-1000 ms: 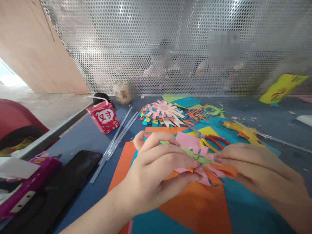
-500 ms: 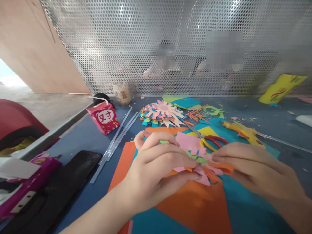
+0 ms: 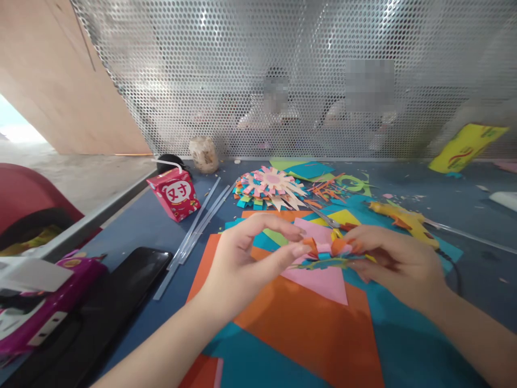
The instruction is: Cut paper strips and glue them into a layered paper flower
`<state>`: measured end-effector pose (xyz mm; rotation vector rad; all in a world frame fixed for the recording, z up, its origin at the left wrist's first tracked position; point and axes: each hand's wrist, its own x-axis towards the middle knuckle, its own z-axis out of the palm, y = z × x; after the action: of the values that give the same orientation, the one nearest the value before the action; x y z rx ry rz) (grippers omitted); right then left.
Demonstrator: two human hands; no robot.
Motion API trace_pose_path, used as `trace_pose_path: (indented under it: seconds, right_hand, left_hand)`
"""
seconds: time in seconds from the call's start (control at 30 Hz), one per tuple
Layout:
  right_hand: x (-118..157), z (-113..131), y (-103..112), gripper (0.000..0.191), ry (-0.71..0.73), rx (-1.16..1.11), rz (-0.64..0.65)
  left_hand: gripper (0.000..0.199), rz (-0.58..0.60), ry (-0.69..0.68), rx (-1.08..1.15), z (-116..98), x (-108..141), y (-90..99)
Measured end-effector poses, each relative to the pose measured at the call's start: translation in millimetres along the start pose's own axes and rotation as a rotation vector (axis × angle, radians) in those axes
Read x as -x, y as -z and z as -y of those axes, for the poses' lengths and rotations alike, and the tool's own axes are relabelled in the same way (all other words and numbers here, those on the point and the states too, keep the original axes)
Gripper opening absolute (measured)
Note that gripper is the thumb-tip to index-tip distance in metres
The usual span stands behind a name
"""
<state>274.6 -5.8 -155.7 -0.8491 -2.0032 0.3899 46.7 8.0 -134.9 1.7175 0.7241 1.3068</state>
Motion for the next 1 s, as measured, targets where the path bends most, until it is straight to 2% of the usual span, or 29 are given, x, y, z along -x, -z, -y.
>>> trace_pose_path:
  seconds: [0.13,0.27,0.4,0.5,0.7,1.0]
  right_hand:
    - [1,-1,-2,0.004,-0.174,-0.109,0.019]
    - [0,3,-6,0.012,-0.368,-0.303,0.063]
    - [-3,6,-10,0.021,-0.516,-0.420,0.071]
    - [-4,6,-11,0.024,-0.544,-0.425,0.059]
    - [-4,5,-11,0.020,-0.529,-0.457,0.068]
    - [-3,4,-11,0.019,-0.557,-0.411,0.100]
  left_hand:
    - [0.010,-0.017,0.125,0.059,2,-1,-1.6]
    - [0.012,-0.041,0.243,0.087,5,-2,-1.9]
    - [0.020,0.008,0.333,0.134,7,-3,-2.4]
    - [0.019,0.021,0.343,0.153,7,-3,-3.0]
    - [0.018,-0.039,0.394,0.173,8,-3,-3.5]
    - [0.015,-0.012,0.393,0.200,9,-3,-3.0]
